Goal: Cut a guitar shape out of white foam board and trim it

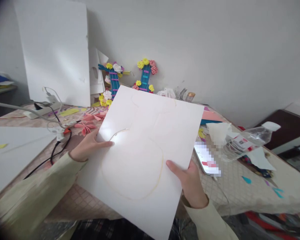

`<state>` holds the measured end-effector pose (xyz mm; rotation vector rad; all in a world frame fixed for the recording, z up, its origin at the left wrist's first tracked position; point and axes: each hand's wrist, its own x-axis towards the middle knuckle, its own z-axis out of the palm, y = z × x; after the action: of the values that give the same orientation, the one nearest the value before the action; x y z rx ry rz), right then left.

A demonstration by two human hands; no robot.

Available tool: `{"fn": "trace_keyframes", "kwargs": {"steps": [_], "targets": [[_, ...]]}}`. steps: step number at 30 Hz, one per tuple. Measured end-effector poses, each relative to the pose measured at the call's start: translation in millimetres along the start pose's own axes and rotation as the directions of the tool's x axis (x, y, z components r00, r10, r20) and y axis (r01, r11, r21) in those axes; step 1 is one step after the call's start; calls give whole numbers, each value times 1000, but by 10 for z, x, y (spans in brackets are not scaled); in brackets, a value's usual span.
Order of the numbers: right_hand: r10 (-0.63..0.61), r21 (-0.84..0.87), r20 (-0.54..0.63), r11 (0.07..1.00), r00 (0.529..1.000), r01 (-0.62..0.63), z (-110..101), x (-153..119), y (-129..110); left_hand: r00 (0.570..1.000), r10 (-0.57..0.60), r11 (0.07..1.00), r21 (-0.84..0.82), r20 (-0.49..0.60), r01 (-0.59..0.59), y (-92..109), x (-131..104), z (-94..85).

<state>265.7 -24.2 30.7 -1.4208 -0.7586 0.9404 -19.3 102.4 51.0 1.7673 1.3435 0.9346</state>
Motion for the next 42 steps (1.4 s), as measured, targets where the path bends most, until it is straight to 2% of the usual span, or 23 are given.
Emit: {"fn": "trace_keyframes", "kwargs": {"steps": [3,6,9,13,15,18,20,22,27,35,39,42], "targets": [[11,-11,-42,1000,999,-12,-25,-9,-22,999,25,999,35,21,-26,-37,0,36],[-7,-52,-43,999,999,5,-76,-8,-33,1000,25,995,94,-8,-24,-53,-14,63],[-49,-92,-31,995,998,46,-115,-26,-45,1000,-1,990,141,4,0,-32,-26,82],[-27,-78,-22,997,999,25,-150,-44,-63,992,-91,977,201,82,73,6,-1,76],[-15,-65,-16,998,1000,13,-166,-40,-65,996,-36,981,193,85,19,22,26,71],[-28,-79,-12,996,1000,27,-177,-33,-65,984,166,981,87,71,-172,65,73,75],[-33,-84,-21,996,999,31,-174,-38,-70,970,235,970,50,66,-239,112,105,88],[-24,-76,-26,997,999,22,-169,-49,-76,968,245,965,84,53,-249,160,136,106],[-30,-84,-17,996,999,29,-184,-67,-75,981,192,961,199,16,-191,234,177,153],[-47,-84,-1,995,999,46,-189,-72,-85,986,164,948,277,-3,-157,228,155,181],[-58,-76,7,995,998,58,-204,-66,-82,979,202,952,232,14,-200,208,176,162],[-27,-24,9,999,1000,27,-209,-49,-113,974,214,972,88,74,-220,213,183,106]]}}
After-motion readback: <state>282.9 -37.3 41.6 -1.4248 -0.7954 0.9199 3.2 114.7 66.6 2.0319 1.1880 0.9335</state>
